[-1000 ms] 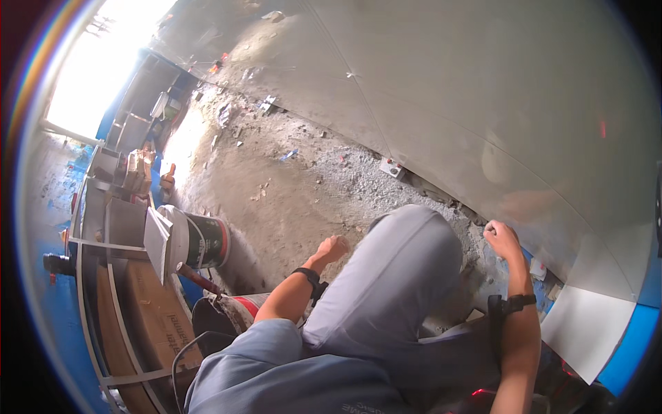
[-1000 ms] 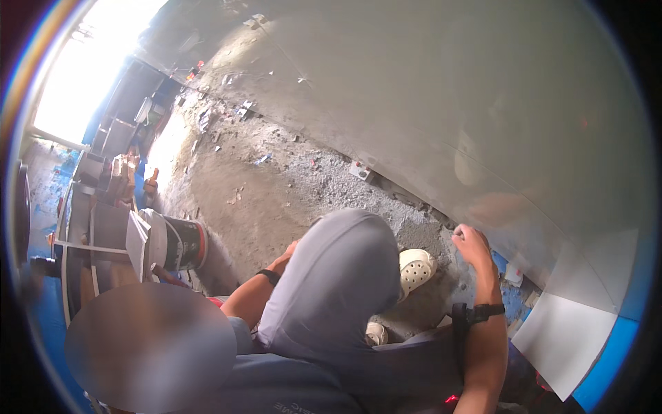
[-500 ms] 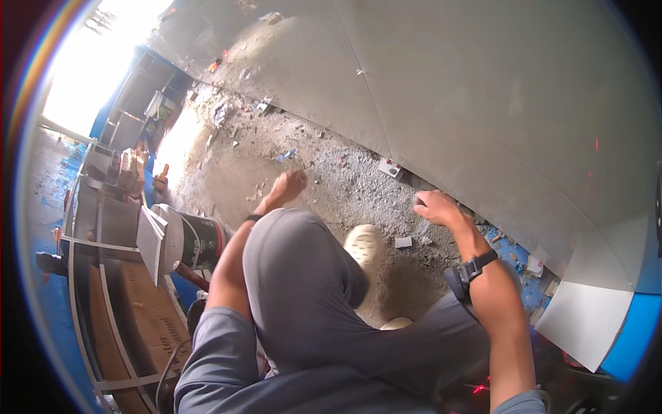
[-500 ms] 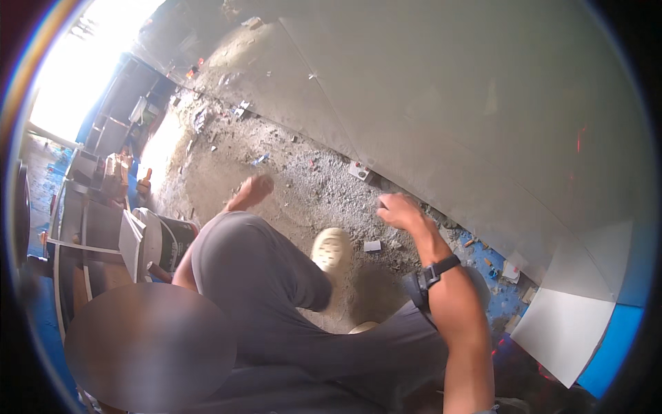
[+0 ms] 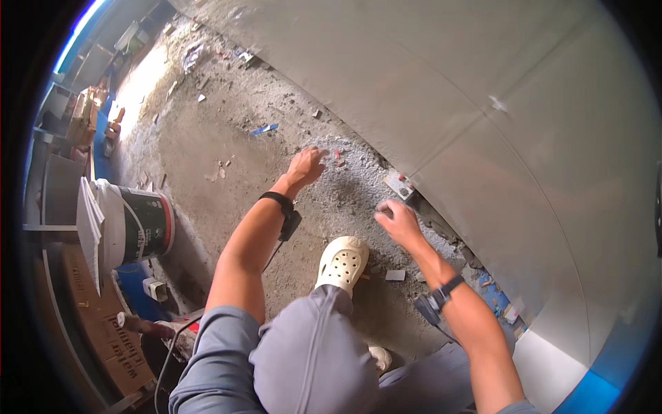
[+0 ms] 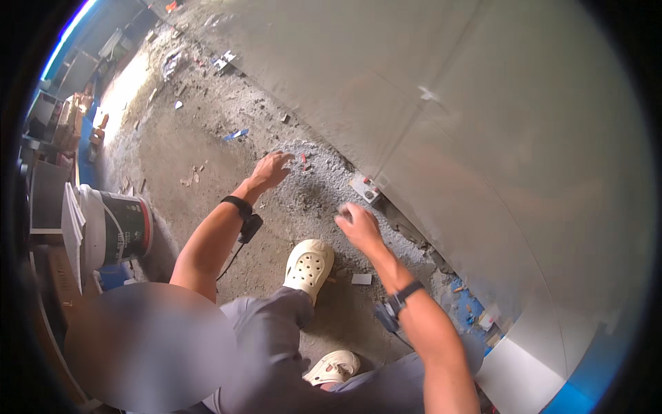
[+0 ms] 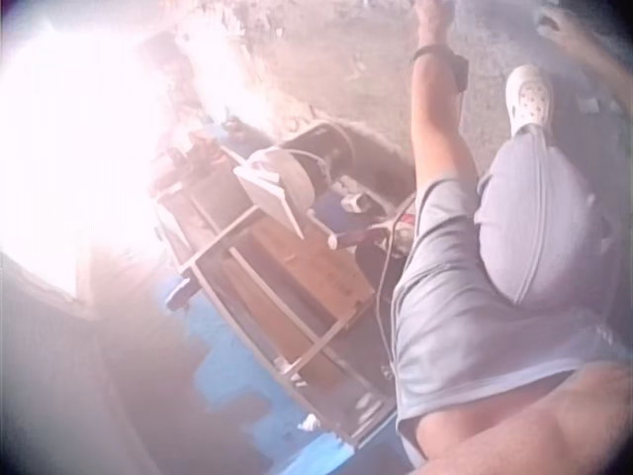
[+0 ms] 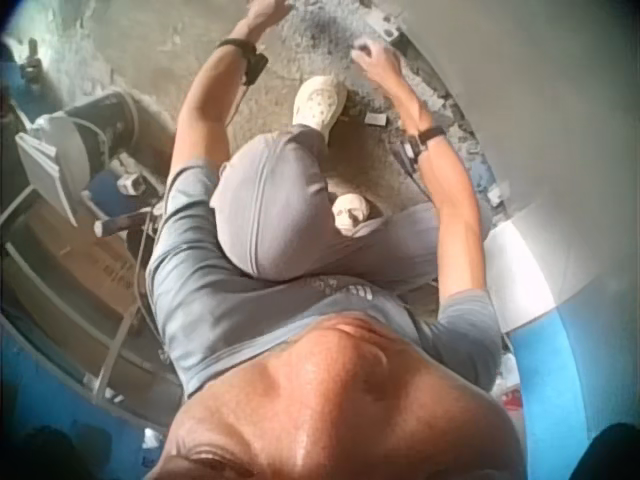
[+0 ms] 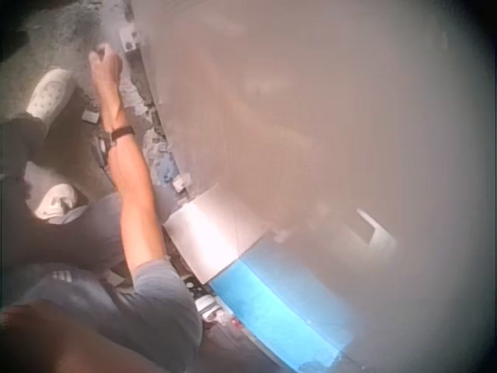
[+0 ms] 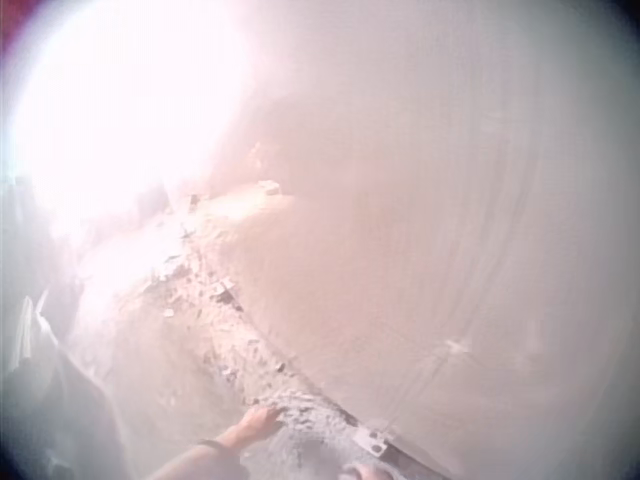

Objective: Manually applying mortar and positioning tiles on a wall using laser leveling tools.

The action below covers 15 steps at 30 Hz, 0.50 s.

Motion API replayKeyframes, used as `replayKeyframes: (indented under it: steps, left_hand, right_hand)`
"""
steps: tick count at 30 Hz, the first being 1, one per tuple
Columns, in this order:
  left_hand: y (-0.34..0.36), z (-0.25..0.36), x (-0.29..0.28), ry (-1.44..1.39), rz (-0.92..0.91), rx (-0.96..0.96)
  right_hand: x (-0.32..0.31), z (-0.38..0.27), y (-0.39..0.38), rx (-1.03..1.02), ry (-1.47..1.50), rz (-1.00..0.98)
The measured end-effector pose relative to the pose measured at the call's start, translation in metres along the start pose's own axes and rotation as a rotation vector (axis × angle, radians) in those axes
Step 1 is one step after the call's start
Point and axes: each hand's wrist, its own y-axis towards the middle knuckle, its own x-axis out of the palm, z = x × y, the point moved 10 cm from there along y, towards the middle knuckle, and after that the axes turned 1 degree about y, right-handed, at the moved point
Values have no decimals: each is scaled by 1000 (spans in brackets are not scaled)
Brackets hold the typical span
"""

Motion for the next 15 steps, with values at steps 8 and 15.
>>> replayKeyframes:
  steps: [8,15]
  left_hand:
    - [43,3,19,-62,53,-120]
    - [44,-5,21,27,160,-52]
  right_hand:
    - [73,2,149,34,-225,115]
    - [91,3,171,89,-429,129]
